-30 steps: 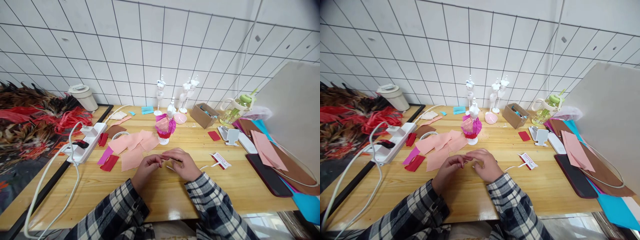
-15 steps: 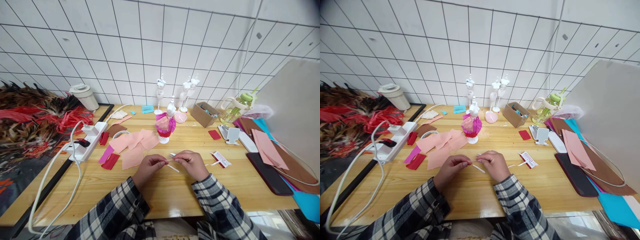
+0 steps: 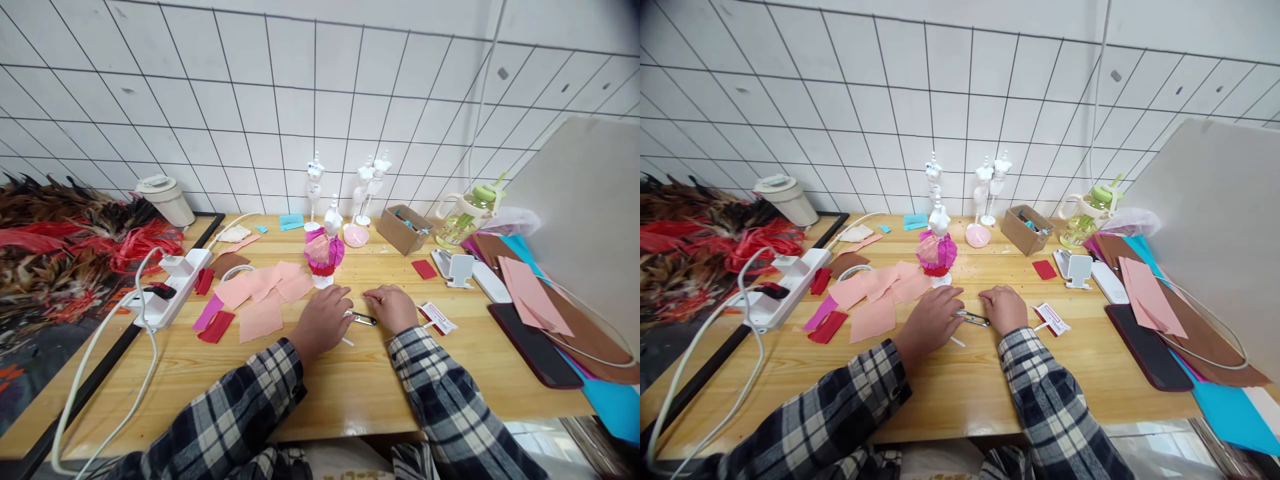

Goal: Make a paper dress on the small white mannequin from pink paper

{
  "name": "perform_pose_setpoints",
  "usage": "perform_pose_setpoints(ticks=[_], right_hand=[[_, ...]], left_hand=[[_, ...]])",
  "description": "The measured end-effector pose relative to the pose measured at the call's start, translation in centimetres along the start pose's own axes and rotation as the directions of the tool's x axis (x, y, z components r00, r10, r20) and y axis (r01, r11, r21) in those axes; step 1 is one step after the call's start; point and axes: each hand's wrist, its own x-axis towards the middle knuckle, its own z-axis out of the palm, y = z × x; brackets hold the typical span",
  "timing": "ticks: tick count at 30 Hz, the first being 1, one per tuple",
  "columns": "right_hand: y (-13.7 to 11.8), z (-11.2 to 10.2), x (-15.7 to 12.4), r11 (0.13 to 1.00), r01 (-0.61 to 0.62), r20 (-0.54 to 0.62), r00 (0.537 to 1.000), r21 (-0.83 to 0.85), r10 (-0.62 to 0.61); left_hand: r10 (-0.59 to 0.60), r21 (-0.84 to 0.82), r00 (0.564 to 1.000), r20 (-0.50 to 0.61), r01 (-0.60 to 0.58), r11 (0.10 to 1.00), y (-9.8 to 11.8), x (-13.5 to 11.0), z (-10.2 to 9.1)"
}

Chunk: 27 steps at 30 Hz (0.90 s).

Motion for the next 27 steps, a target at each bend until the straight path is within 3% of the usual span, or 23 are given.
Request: perform_pose_setpoints(ticks=[4,8,13,19,22,27], right_hand=[[0.2,0.6,0.2,1.000,-0.007,0.036,0.999,-0.029,0.008],[0.7,0.6,0.1,0.997,-0.055,0.092,0.994,-0.047,0.060],[1.1,0.7,0.2,0.996,-0.083,0.119,0.989,-0.045,0.088],[1.1,0.0,0.2,0.989,-0.044,0.133,0.989,-0.140,0.062],[0.9,-1.6,-1.2,0.986,-0.043,0.058,0.997,-0.162,0.053],[1.4,-5.5,-5.5,1.000,-0.008,-0.153,0.988,0.025,0.011]], left_hand=[[0.059,0.055,0.991,0.120,-0.066,0.996,-0.1,0.8,2.4],[0.026,0.125,0.979,0.204,-0.053,0.991,-0.5,1.0,3.8],[-0.025,0.171,0.979,0.203,-0.011,0.985,-0.6,1.0,4.1],[-0.110,0.065,0.975,0.194,0.099,0.993,-0.6,0.9,3.7],[-0.107,0.008,0.973,0.204,0.108,0.994,-0.8,0.9,3.4],[-0.135,-0.100,0.976,0.169,0.153,0.983,-1.3,0.7,3.2]])
